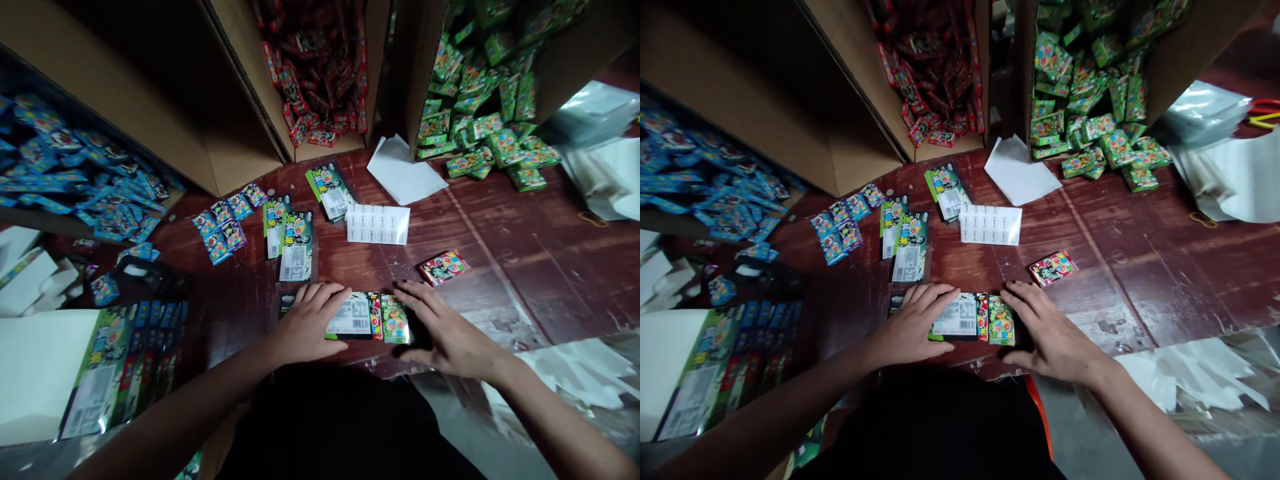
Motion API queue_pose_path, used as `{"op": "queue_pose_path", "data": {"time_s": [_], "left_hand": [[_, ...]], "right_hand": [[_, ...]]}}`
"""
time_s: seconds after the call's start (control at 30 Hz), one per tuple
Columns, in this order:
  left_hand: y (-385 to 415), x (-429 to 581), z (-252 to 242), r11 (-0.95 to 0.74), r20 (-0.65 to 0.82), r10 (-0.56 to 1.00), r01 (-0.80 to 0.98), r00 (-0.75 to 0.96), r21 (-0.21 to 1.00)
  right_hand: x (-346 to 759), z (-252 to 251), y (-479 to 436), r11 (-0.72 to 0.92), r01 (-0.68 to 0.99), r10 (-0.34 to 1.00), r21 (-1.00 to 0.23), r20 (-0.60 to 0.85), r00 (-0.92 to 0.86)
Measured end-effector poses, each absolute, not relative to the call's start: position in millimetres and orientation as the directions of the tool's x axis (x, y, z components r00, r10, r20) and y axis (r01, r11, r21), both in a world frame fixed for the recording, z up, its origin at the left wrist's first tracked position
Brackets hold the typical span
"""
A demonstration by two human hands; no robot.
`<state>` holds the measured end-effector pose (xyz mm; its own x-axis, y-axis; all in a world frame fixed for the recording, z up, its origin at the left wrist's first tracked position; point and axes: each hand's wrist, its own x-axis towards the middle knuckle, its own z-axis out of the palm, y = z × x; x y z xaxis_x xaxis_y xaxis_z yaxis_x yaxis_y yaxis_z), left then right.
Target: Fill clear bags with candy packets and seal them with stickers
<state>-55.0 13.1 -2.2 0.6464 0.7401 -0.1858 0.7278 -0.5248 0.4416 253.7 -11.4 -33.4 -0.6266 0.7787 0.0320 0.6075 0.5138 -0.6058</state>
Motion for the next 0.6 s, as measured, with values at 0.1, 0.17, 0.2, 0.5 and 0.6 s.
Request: {"op": "queue_pose_path", "data": {"time_s": [0.1,0.17,0.2,0.5,0.6], "left_hand": [[14.0,-51.1,-4.6,-0.535,-0.177,0.721,0.701,0.670,0.472],[14.2,-48.3,-7.7,-0.544,-0.158,0.708,0.675,0.688,0.498],[14.1,-47.3,-9.0,-0.543,-0.149,0.709,0.669,0.689,0.507],[8.1,-17.0,3.7,-0.164,-0.071,0.958,0.733,0.279,0.661],[16.9,-7.9,1.9,-0.040,-0.087,0.977,0.570,0.194,0.821]], "right_hand": [[257.2,-34.7,-5.8,0.535,0.551,0.739,-0.641,0.038,-0.673],[252.6,-37.3,-0.1,0.560,0.495,0.705,-0.664,0.068,-0.706],[249.9,-38.3,2.4,0.566,0.480,0.697,-0.670,0.078,-0.713],[221.0,-32.6,-2.3,0.106,0.385,0.951,-0.917,-0.020,-0.309],[208.9,-37.6,7.0,-0.013,0.247,0.972,-0.969,-0.069,-0.222]]}}
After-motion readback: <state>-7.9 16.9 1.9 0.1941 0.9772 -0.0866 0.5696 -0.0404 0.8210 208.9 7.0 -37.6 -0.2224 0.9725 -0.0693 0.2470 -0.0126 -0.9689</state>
